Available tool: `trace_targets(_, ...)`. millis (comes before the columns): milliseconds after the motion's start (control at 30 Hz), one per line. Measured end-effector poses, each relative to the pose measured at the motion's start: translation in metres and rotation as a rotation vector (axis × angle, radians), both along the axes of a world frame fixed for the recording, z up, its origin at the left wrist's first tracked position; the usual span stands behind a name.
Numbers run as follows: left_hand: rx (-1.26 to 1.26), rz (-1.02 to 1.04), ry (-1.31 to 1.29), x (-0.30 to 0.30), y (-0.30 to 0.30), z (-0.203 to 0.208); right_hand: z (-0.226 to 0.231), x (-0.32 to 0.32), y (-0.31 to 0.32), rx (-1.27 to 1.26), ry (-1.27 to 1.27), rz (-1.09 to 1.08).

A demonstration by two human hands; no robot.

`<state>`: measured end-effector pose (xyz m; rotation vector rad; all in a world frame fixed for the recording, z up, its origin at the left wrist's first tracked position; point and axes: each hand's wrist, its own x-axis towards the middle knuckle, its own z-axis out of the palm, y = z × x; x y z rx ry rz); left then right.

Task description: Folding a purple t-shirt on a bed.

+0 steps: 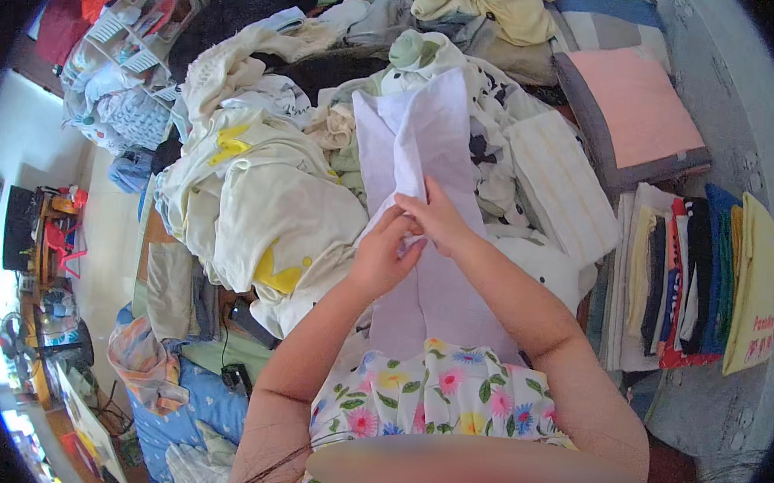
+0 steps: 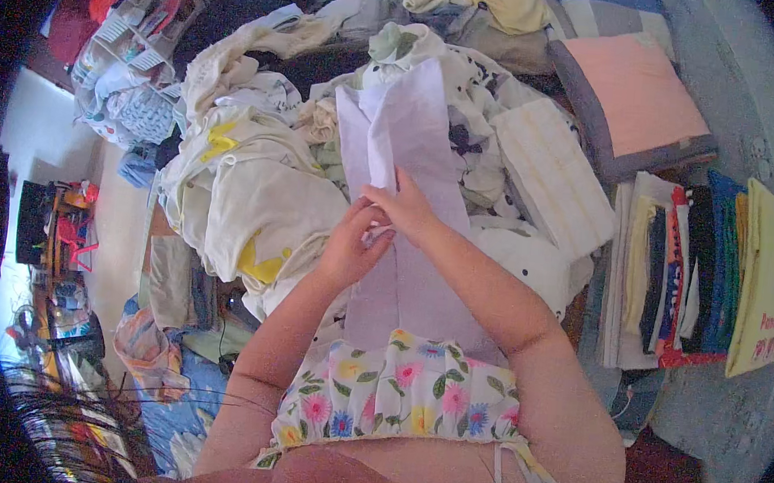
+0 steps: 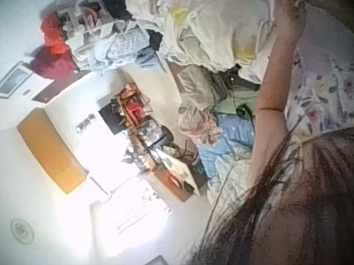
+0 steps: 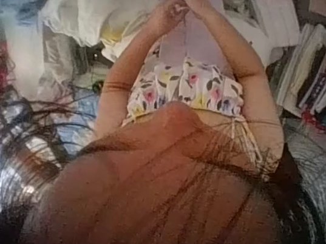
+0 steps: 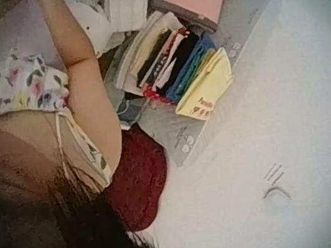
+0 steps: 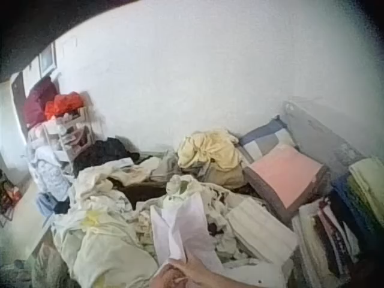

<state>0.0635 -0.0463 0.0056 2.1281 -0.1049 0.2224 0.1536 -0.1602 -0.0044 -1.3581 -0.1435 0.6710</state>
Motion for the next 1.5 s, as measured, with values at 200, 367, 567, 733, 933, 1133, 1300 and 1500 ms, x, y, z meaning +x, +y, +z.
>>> trace_targets(200, -0.038, -0.274, 0.023, 0.003, -0.012, 0.003, -0.050, 0.023, -0.038, 0.068, 0.201, -0.166)
trace_targets(367, 0.382, 0.288, -0.127, 0.012, 0.032, -0.054, -0.090, 0.038, -0.050, 0.002, 0.250, -0.289)
trace_targets(567, 0.339, 0.006, 0.525, 0.003, 0.013, -0.053, -0.134, 0.063, -0.078, -0.254, -0.060, -0.286)
trace_targets(733, 0.753, 0.001, 0.319, -0.005, 0.001, -0.046, -0.123, 0.056, -0.077, -0.440, -0.195, -0.177)
trace_targets(933, -0.154, 0.198, 0.548, 0.006, 0.021, -0.090, -0.153, 0.053, -0.088, -0.398, -0.299, -0.168)
trace_targets(1133, -0.896, 0.267, 0.584, 0.010, 0.024, -0.088, -0.155, 0.052, -0.095, -0.472, -0.216, -0.119)
trace_targets(1300, -0.925, 0.306, 0.693, 0.011, 0.021, -0.078, -0.140, 0.052, -0.096, -0.294, -0.197, -0.293)
trace_targets(1500, -0.664, 0.390, 0.613, 0.025, 0.021, -0.100, -0.139, 0.048, -0.104, -0.557, -0.343, -0.213)
